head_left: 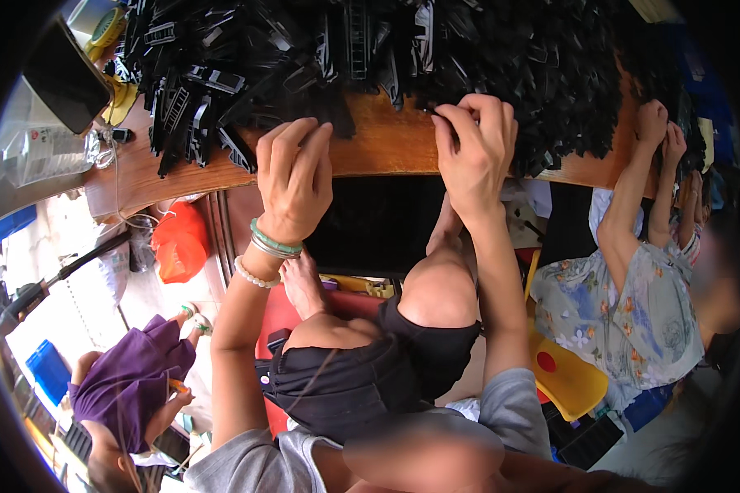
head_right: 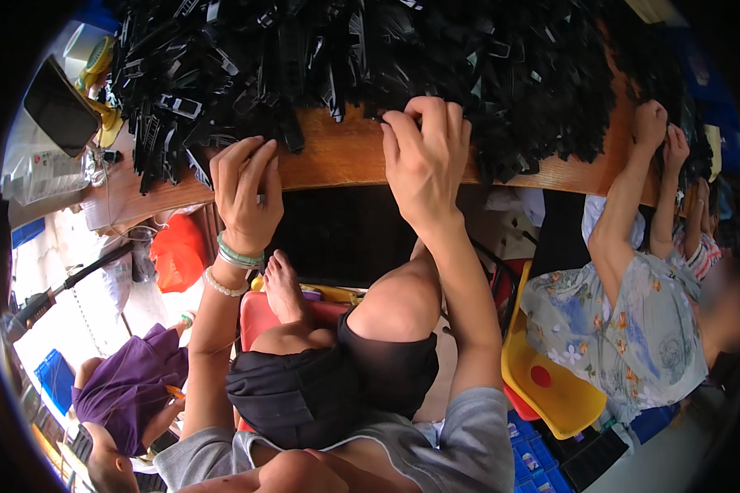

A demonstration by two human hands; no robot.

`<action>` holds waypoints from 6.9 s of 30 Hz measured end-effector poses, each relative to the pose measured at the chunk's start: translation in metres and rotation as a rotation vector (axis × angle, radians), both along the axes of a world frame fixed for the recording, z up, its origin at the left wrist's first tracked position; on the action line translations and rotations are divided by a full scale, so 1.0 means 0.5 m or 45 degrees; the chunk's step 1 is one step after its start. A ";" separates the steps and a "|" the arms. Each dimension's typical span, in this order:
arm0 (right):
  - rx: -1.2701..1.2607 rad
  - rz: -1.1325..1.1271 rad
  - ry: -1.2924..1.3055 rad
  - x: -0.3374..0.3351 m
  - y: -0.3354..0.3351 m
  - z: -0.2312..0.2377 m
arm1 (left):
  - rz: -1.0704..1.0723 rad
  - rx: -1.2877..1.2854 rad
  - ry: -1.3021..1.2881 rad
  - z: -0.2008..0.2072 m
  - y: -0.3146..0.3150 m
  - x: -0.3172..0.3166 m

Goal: The person assembles plastic components by fitting small plastic pieces onto them by hand and dropping the assembled parts into a container below the table.

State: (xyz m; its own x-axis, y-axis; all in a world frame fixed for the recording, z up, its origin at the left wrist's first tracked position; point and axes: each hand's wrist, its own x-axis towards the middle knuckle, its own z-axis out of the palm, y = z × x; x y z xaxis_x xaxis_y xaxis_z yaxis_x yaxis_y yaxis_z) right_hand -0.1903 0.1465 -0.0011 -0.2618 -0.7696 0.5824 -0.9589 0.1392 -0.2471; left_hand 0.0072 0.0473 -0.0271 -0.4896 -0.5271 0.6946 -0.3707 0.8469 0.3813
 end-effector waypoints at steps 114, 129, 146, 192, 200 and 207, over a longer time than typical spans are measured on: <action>0.263 0.164 -0.887 0.043 0.088 0.023 | -0.368 0.171 -0.050 0.016 -0.007 0.001; -0.007 0.197 -0.611 0.050 0.066 0.018 | -0.152 0.175 0.119 0.032 -0.013 0.023; -0.117 0.175 -1.642 0.060 0.060 0.013 | -0.096 -0.114 0.068 0.049 -0.043 -0.027; -0.065 0.280 -0.821 0.056 0.026 0.003 | -0.750 -0.529 -0.984 0.106 -0.018 -0.016; 0.151 0.081 -0.699 0.051 0.071 0.024 | -0.222 -0.130 -0.404 0.048 -0.011 0.034; 0.217 0.230 -0.901 0.075 0.065 0.032 | -0.168 -0.080 -0.205 0.016 0.023 0.011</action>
